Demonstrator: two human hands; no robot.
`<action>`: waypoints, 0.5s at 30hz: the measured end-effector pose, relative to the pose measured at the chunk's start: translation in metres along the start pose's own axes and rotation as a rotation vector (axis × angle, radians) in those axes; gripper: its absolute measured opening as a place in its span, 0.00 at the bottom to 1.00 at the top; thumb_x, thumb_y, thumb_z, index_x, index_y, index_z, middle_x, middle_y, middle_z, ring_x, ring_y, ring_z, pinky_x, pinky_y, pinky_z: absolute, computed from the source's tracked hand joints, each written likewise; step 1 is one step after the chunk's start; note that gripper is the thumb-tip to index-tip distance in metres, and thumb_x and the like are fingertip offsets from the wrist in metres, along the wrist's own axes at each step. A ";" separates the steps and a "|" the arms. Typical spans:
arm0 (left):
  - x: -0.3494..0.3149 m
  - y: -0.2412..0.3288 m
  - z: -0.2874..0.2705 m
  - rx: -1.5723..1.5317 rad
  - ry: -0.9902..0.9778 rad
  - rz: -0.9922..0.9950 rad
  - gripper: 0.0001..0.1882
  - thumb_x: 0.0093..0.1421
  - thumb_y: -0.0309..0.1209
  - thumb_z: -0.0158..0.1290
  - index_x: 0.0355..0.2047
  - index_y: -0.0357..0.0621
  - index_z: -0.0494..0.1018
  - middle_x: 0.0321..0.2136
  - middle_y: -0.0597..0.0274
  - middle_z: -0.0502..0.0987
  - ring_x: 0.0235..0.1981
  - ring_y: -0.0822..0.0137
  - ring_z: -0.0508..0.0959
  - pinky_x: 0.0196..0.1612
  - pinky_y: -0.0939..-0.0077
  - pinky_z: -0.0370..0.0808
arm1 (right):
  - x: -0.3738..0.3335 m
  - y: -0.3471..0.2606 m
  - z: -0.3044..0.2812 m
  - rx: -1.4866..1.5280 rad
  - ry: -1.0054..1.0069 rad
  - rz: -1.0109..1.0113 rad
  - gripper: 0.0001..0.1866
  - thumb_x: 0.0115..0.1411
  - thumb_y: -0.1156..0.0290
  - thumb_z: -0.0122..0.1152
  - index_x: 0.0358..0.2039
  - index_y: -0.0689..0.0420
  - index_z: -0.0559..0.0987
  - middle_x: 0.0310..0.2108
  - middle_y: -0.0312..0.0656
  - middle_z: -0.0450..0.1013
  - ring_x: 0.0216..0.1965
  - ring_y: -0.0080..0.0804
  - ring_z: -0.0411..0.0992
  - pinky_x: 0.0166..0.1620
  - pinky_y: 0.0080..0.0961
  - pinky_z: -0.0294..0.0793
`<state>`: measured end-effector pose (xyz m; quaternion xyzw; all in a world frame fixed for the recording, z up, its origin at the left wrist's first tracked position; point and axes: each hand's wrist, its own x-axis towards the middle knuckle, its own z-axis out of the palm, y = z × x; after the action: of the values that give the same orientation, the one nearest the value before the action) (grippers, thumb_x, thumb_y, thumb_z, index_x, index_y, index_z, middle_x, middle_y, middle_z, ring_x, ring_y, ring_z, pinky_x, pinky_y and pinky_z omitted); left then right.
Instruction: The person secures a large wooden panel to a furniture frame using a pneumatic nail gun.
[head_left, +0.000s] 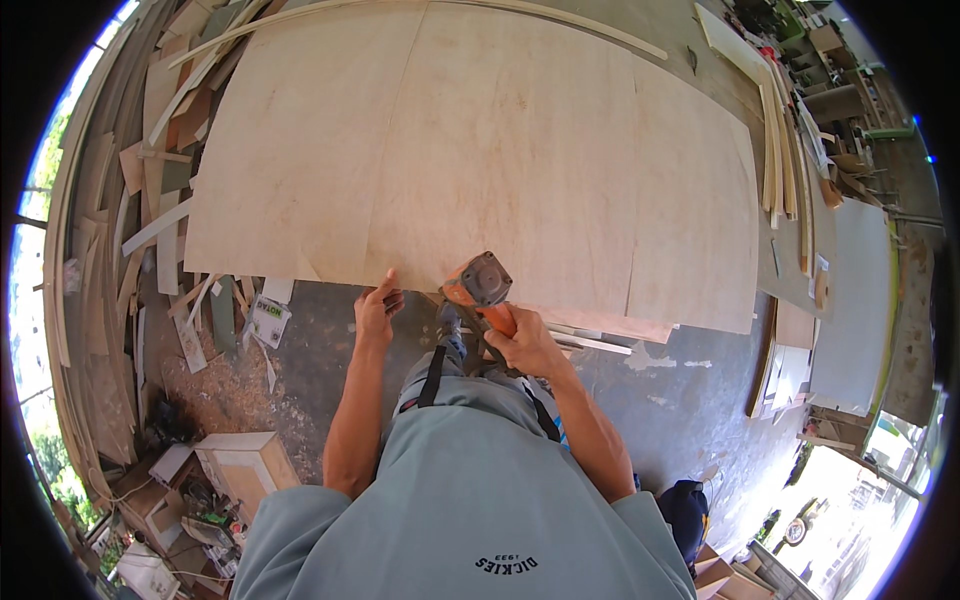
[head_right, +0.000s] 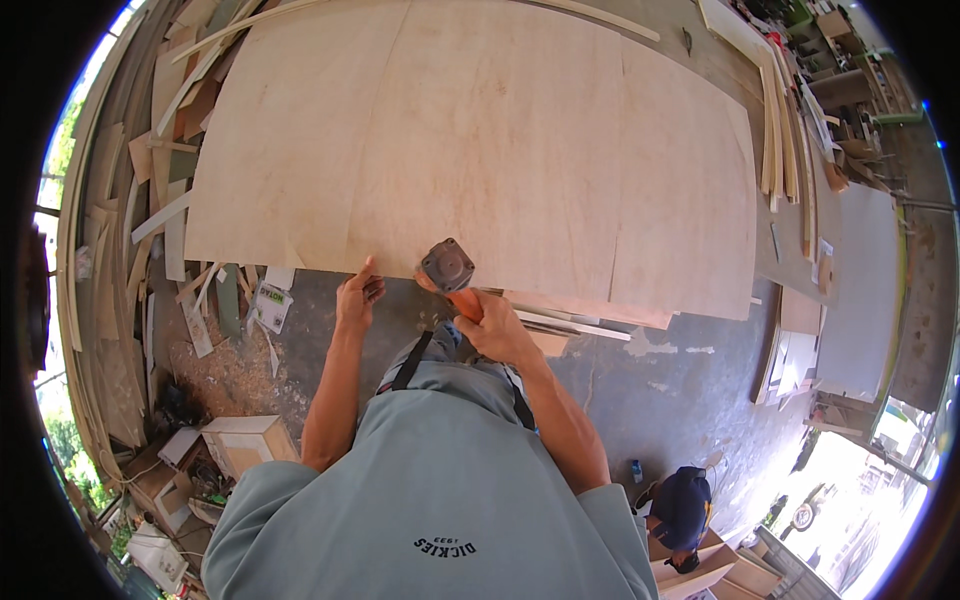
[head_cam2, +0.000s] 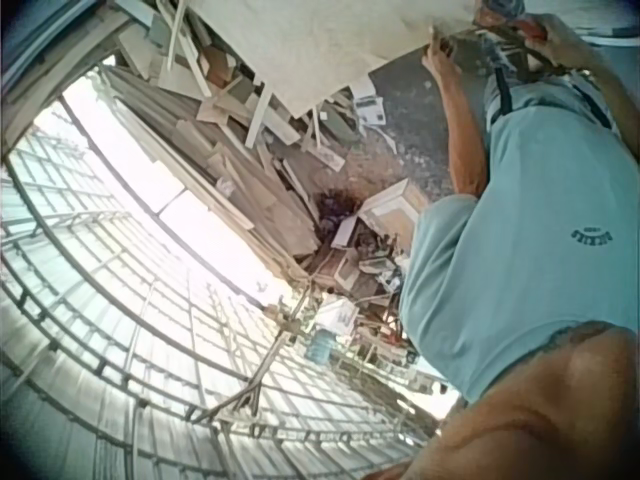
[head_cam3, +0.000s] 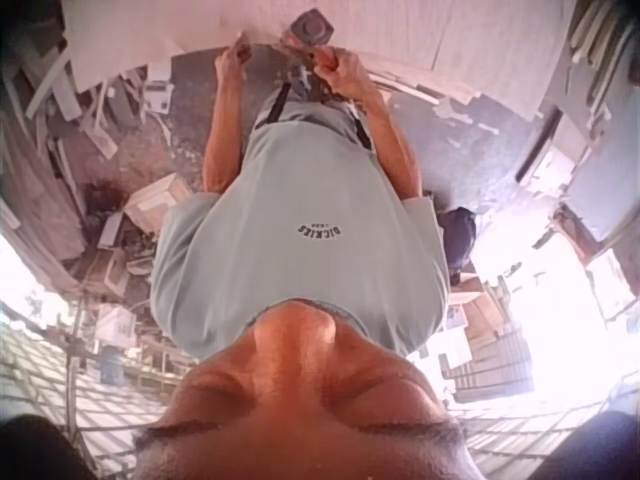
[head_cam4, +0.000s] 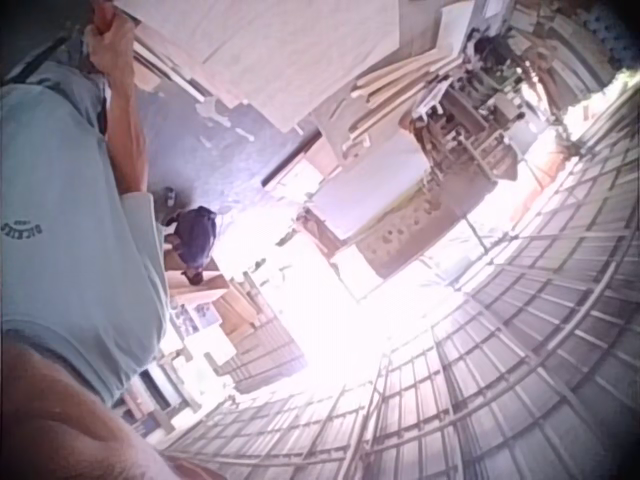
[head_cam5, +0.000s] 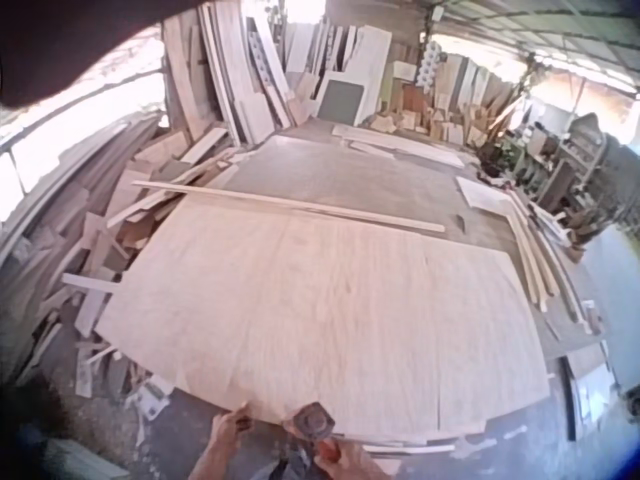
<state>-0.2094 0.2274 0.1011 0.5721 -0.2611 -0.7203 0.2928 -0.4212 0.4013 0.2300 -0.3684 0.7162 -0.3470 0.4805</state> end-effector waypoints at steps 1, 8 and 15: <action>0.000 -0.001 0.001 0.003 -0.001 0.000 0.18 0.55 0.43 0.66 0.32 0.42 0.75 0.26 0.64 0.75 0.28 0.70 0.76 0.34 0.72 0.73 | 0.000 0.001 0.000 -0.007 0.003 -0.008 0.17 0.53 0.68 0.60 0.40 0.65 0.76 0.28 0.56 0.74 0.31 0.50 0.72 0.39 0.37 0.71; 0.000 0.000 -0.003 0.010 -0.002 -0.001 0.18 0.55 0.43 0.66 0.31 0.41 0.75 0.26 0.63 0.75 0.28 0.69 0.76 0.34 0.72 0.73 | 0.002 0.001 0.004 -0.054 0.030 -0.075 0.15 0.53 0.68 0.61 0.38 0.66 0.75 0.27 0.56 0.72 0.30 0.52 0.71 0.38 0.38 0.70; 0.002 0.001 -0.002 0.007 0.007 -0.004 0.18 0.54 0.43 0.66 0.30 0.42 0.76 0.26 0.63 0.76 0.27 0.70 0.76 0.33 0.72 0.73 | 0.002 -0.004 0.004 -0.083 0.047 -0.082 0.15 0.53 0.69 0.60 0.38 0.65 0.75 0.27 0.57 0.72 0.31 0.54 0.71 0.38 0.38 0.70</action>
<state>-0.2081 0.2254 0.1003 0.5760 -0.2614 -0.7182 0.2900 -0.4172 0.3969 0.2314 -0.4089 0.7253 -0.3448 0.4333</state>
